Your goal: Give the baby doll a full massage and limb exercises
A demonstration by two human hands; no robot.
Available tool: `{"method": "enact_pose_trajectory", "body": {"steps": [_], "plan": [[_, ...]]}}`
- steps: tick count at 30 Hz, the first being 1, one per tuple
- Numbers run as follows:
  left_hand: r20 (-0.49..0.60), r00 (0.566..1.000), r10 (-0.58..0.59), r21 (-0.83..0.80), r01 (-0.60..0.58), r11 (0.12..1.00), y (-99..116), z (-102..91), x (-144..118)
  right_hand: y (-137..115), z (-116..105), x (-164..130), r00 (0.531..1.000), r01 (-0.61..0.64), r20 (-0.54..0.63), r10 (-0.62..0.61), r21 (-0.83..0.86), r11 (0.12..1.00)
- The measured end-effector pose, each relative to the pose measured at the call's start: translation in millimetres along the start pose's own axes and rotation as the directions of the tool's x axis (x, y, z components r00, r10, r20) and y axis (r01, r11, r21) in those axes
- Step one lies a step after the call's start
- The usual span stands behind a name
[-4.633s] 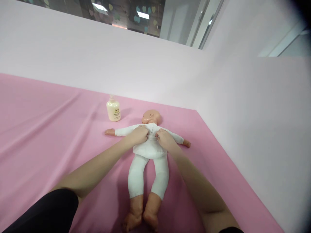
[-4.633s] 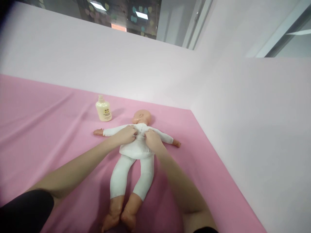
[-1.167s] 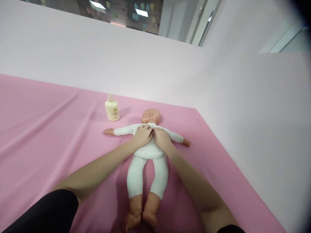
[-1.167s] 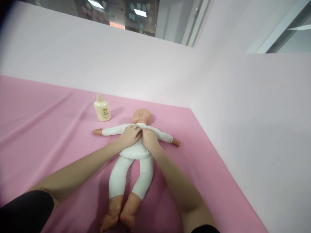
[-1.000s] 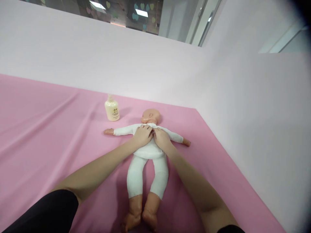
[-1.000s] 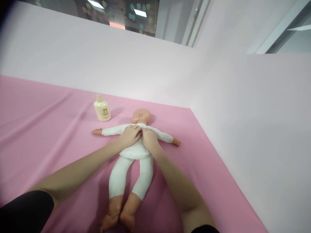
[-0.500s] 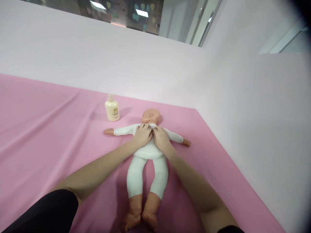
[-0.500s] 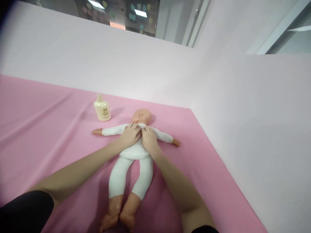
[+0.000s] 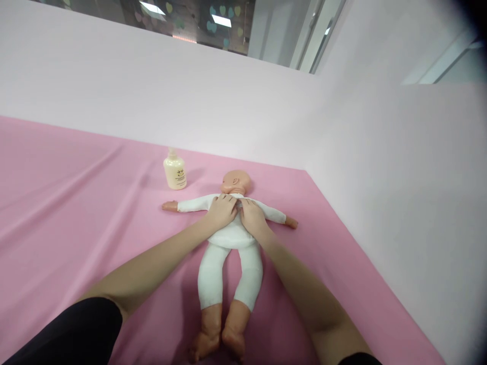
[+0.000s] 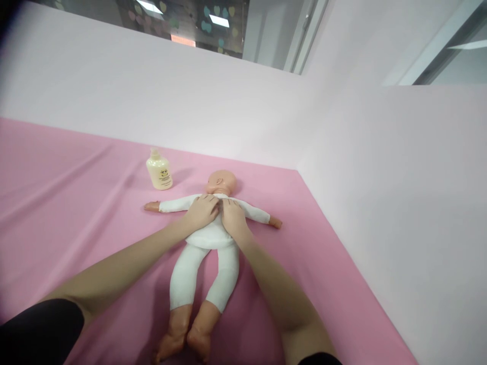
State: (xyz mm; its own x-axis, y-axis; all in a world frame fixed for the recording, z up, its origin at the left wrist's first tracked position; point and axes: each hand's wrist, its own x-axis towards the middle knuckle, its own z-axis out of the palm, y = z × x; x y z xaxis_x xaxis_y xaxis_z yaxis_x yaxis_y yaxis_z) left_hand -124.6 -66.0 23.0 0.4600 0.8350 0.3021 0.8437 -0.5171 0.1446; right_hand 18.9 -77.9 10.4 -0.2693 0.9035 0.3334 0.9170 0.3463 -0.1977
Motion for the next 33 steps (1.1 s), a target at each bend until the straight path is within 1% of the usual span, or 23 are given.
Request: {"method": "enact_pose_trajectory", "body": {"steps": [3,6,11,17,21,23,27,29,31,33], "plan": [[0.003,1.000,0.001,-0.005,-0.001,1.000,-2,0.6,2,3,2,1,1.000,-0.003,-0.006,0.003,-0.003,1.000],[-0.018,1.000,0.017,-0.017,-0.017,1.000,-5,2.8,2,8,5,3,1.000,-0.002,-0.020,0.002,0.005,1.000],[-0.045,0.999,0.014,-0.061,-0.017,0.998,-12,9.1,4,17,13,7,0.999,-0.017,-0.037,0.020,0.074,0.997],[-0.084,0.996,-0.002,-0.108,-0.007,0.994,-21,14.4,8,27,19,11,0.994,-0.076,-0.071,0.087,0.146,0.986],[-0.135,0.990,-0.030,-0.190,0.003,0.982,-28,18.8,9,39,23,13,0.988,-0.126,-0.069,0.140,0.177,0.976],[-0.158,0.985,-0.066,-0.237,0.027,0.971,-32,22.1,8,44,25,13,0.983,-0.157,-0.066,0.172,0.180,0.971],[-0.203,0.969,-0.142,-0.273,0.083,0.958,-42,28.3,5,47,29,11,0.970,-0.194,-0.123,0.209,0.126,0.973],[-0.209,0.961,-0.180,-0.246,0.127,0.961,-46,30.6,5,47,30,11,0.972,-0.205,-0.094,0.215,0.104,0.973],[-0.188,0.953,-0.239,-0.200,0.200,0.959,-49,32.8,4,47,30,11,0.973,-0.224,-0.039,0.229,0.092,0.970],[-0.160,0.944,-0.289,-0.163,0.264,0.951,-52,34.9,5,48,30,12,0.972,-0.234,-0.009,0.235,0.068,0.970]]}}
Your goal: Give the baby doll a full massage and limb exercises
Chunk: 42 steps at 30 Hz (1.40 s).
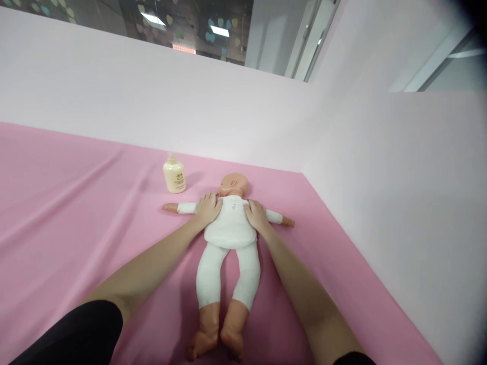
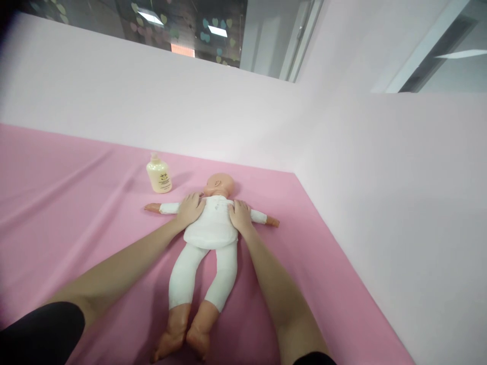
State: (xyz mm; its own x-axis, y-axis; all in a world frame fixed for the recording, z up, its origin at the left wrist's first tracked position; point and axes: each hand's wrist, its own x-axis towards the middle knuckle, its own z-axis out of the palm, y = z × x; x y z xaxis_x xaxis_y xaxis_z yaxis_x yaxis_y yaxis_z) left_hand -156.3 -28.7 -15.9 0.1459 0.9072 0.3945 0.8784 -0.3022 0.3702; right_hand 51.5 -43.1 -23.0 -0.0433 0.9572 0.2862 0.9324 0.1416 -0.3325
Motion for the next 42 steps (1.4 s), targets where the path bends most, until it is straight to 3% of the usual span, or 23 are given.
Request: {"method": "enact_pose_trajectory", "body": {"steps": [10,15,23,27,32,39,42], "plan": [[0.104,0.992,-0.077,0.168,0.059,0.984,-16,-4.3,9,24,-10,1,0.994,-0.112,-0.013,0.112,-0.225,0.968],[0.160,0.974,-0.163,0.238,0.122,0.963,-24,-13.1,13,33,-18,3,0.982,-0.183,-0.006,0.187,-0.239,0.954],[0.201,0.947,-0.250,0.290,0.186,0.939,-33,-23.8,16,34,-23,3,0.979,-0.198,0.000,0.205,-0.248,0.948],[0.170,0.980,-0.104,0.258,0.058,0.964,-30,-12.5,11,25,-22,-2,0.989,-0.141,0.006,0.147,-0.249,0.958],[0.224,0.973,0.057,0.123,-0.086,0.989,-23,-6.7,5,13,-18,-6,0.999,0.010,0.038,-0.005,-0.141,0.990],[0.201,0.979,0.030,-0.093,-0.012,0.996,0,-9.7,0,4,-15,-5,0.992,0.101,0.074,-0.105,0.047,0.994],[0.180,0.984,-0.014,-0.076,0.028,0.997,18,-4.6,-5,-9,-8,-7,0.989,0.133,0.053,-0.138,0.077,0.988]]}}
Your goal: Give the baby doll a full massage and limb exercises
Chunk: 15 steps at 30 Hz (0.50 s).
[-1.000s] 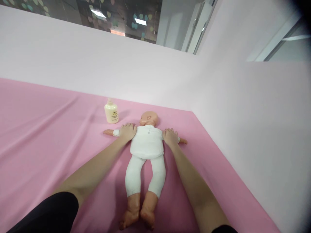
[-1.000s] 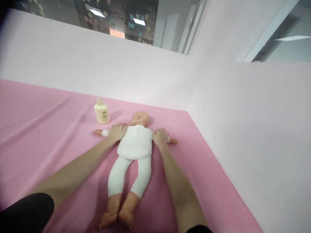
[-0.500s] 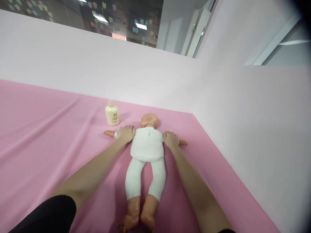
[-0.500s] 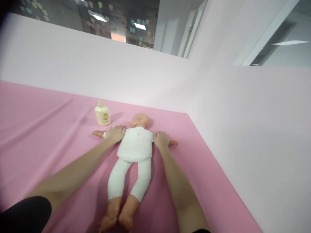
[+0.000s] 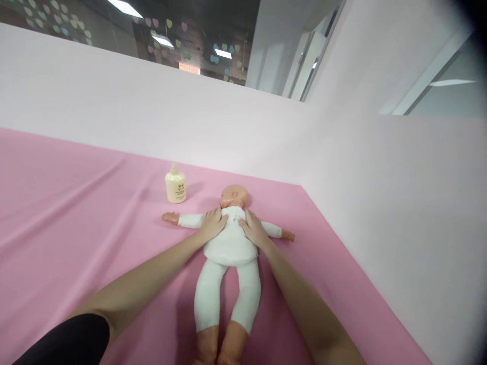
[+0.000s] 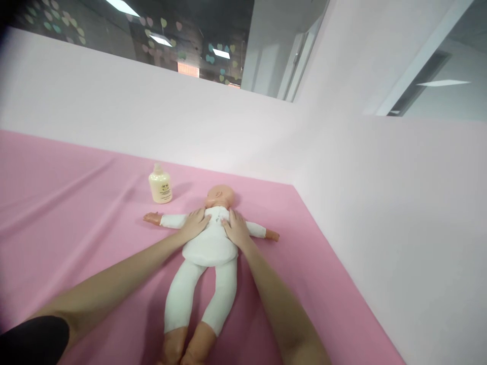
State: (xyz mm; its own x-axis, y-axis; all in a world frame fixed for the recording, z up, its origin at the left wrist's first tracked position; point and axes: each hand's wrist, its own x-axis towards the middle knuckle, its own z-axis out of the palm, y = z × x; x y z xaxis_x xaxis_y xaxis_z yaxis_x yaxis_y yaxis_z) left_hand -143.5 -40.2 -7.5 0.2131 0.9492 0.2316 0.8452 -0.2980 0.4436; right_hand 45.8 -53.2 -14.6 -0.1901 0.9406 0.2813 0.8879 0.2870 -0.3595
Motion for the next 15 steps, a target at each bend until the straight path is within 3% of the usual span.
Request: {"method": "enact_pose_trajectory", "body": {"steps": [4,7,10,15], "plan": [[0.023,1.000,0.006,0.041,-0.007,0.999,18,6.4,-9,-22,10,-6,0.998,-0.019,-0.066,0.016,-0.051,0.999],[0.078,0.997,0.015,0.095,-0.023,0.995,25,7.8,-17,-32,12,-9,0.997,-0.054,-0.051,0.050,-0.077,0.996],[0.105,0.994,0.016,0.129,-0.030,0.991,29,6.5,-22,-30,10,-8,0.999,-0.049,-0.014,0.048,-0.050,0.998],[0.023,0.999,0.034,0.101,-0.036,0.994,29,1.3,-21,-12,7,1,0.999,-0.036,-0.002,0.036,0.086,0.996]]}}
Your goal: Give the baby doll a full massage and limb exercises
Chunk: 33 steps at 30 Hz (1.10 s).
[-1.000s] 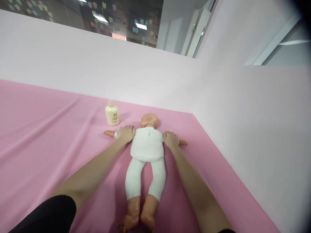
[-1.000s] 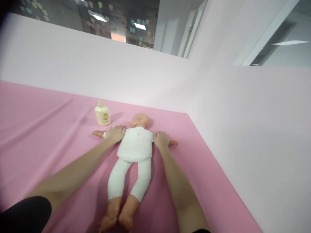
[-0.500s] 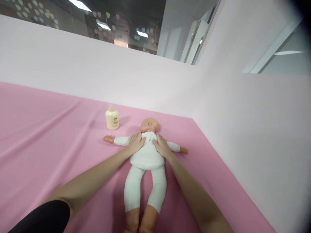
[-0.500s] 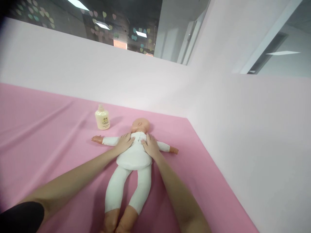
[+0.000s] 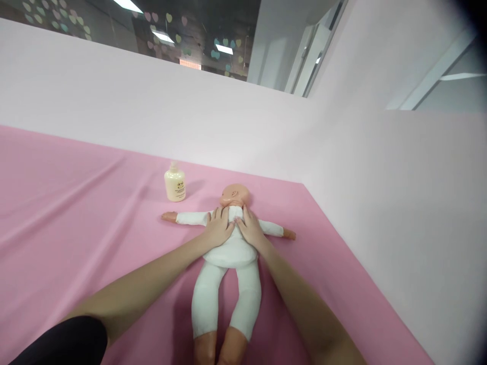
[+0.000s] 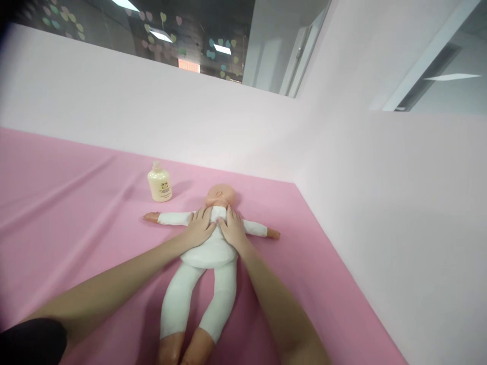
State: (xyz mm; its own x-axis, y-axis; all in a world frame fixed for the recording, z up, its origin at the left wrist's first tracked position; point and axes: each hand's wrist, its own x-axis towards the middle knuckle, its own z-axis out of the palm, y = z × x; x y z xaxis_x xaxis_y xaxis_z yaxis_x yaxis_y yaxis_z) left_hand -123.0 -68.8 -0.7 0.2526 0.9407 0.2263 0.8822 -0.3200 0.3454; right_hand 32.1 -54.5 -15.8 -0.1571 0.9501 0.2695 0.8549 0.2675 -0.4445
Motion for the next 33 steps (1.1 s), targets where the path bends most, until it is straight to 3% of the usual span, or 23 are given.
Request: {"method": "enact_pose_trajectory", "body": {"steps": [7,10,16,20,26,29,33], "plan": [[-0.041,0.999,0.019,0.011,-0.019,1.000,-21,-1.0,11,18,-11,2,0.998,0.033,0.053,-0.039,0.101,0.994],[0.004,1.000,-0.007,-0.014,0.007,1.000,-39,-5.7,18,24,-19,0,0.995,0.050,0.089,-0.055,0.053,0.997],[-0.006,1.000,-0.028,0.134,0.029,0.991,-69,-16.3,26,36,-35,-4,0.995,0.043,0.093,-0.028,-0.163,0.986],[-0.002,0.987,-0.162,0.172,0.160,0.972,-76,-23.7,27,45,-39,-4,0.994,-0.076,0.051,0.096,-0.301,0.951],[0.045,0.958,-0.283,0.202,0.269,0.942,-82,-36.8,28,59,-43,-3,0.973,-0.221,-0.020,0.228,-0.345,0.912],[0.047,0.961,-0.271,0.215,0.255,0.943,-83,-34.5,27,60,-44,-3,0.963,-0.262,-0.032,0.268,-0.353,0.898],[0.022,0.985,-0.168,0.243,0.158,0.957,-78,-24.9,24,50,-39,-6,0.971,-0.231,-0.024,0.238,-0.349,0.908]]}}
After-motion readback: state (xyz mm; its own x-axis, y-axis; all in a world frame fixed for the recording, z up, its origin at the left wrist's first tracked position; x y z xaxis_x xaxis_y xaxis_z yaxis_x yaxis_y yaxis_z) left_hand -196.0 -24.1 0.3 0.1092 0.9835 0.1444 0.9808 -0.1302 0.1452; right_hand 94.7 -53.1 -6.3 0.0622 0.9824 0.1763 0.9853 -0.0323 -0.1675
